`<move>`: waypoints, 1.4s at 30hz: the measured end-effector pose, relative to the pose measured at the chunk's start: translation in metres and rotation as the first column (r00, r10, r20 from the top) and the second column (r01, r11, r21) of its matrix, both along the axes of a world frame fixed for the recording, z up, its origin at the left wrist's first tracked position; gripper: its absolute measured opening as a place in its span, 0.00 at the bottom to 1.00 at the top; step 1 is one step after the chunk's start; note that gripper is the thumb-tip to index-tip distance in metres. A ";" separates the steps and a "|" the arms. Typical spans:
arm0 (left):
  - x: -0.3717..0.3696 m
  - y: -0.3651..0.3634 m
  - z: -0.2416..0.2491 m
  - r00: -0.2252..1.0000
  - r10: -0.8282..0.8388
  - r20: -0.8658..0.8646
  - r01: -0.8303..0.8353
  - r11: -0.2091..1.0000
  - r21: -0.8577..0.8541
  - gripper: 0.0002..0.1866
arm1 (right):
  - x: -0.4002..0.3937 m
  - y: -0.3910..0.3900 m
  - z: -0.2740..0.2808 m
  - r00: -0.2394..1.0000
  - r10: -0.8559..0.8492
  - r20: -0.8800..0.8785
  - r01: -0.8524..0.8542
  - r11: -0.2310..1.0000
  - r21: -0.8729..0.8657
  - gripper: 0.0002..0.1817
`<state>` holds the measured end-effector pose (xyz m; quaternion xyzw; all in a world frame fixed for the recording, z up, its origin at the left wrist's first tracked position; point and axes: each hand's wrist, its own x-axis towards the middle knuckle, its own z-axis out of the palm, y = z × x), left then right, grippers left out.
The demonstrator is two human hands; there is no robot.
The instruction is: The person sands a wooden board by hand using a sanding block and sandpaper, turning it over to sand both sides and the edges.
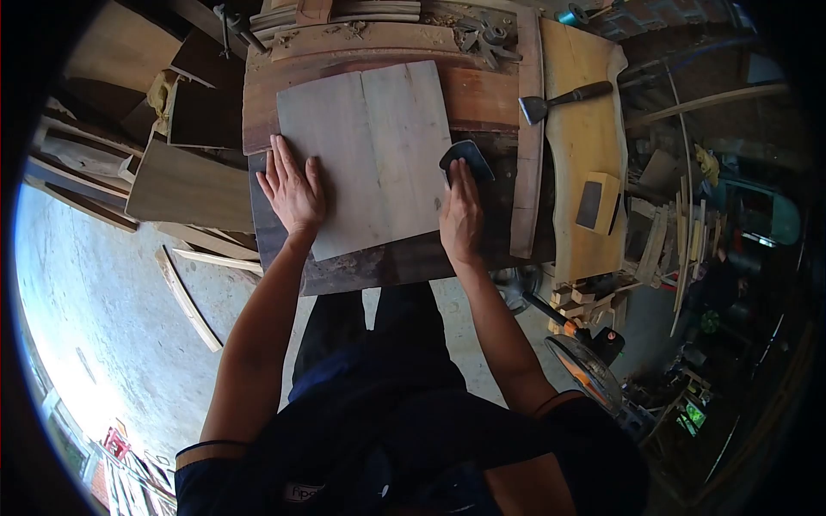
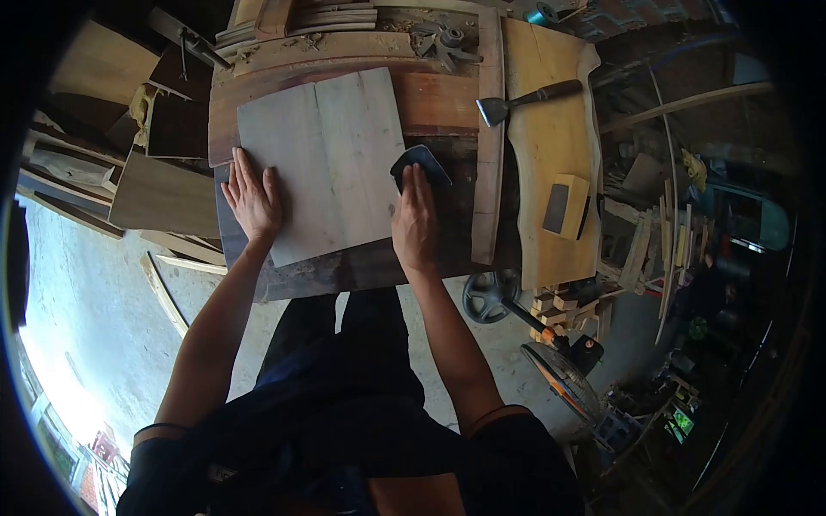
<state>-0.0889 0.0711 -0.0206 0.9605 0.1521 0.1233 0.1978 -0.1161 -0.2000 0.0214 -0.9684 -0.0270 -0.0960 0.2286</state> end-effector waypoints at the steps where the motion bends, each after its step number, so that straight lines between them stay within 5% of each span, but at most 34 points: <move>1: -0.001 0.001 0.000 1.000 0.005 -0.002 -0.005 1.000 -0.004 0.38 | -0.032 -0.009 -0.002 1.000 0.010 -0.002 -0.010 0.999 -0.048 0.27; 5: -0.001 0.000 -0.001 1.000 0.017 -0.002 -0.017 1.000 0.002 0.38 | -0.072 -0.021 -0.005 0.998 0.023 -0.050 -0.026 0.998 -0.052 0.29; 12: -0.004 0.002 -0.002 1.000 0.005 -0.001 -0.005 1.000 0.006 0.38 | 0.066 0.020 -0.009 0.996 0.024 0.087 -0.026 0.999 0.024 0.25; 20: -0.001 0.002 -0.002 1.000 0.021 0.007 -0.021 1.000 -0.017 0.38 | -0.086 -0.024 -0.006 0.992 0.095 -0.080 -0.098 0.995 -0.035 0.32; 26: -0.001 0.001 0.001 0.999 0.014 0.030 -0.014 1.000 -0.007 0.38 | 0.091 0.016 -0.011 0.986 0.119 0.115 -0.108 0.989 -0.099 0.26; 30: -0.001 0.002 -0.001 0.999 0.017 0.034 -0.016 1.000 -0.009 0.38 | 0.052 0.015 -0.006 0.996 0.060 0.065 -0.065 0.996 0.066 0.29; 32: -0.001 0.003 -0.001 0.999 0.016 0.041 -0.014 0.999 -0.031 0.37 | -0.011 0.001 -0.005 0.992 0.107 0.071 -0.108 0.994 0.001 0.31; 35: -0.002 0.002 0.001 0.999 0.018 0.038 -0.016 0.999 -0.050 0.36 | -0.086 -0.011 -0.006 0.937 0.343 -0.072 -0.347 0.936 -0.059 0.29; 38: 0.000 0.002 0.003 0.999 0.044 0.029 -0.042 0.997 -0.064 0.35 | -0.051 0.008 -0.006 0.893 0.449 -0.039 -0.450 0.893 -0.017 0.31; 42: -0.003 0.002 0.001 0.998 0.033 0.048 -0.029 0.995 -0.093 0.33 | 0.097 0.064 -0.002 0.891 0.442 0.107 -0.446 0.895 0.018 0.27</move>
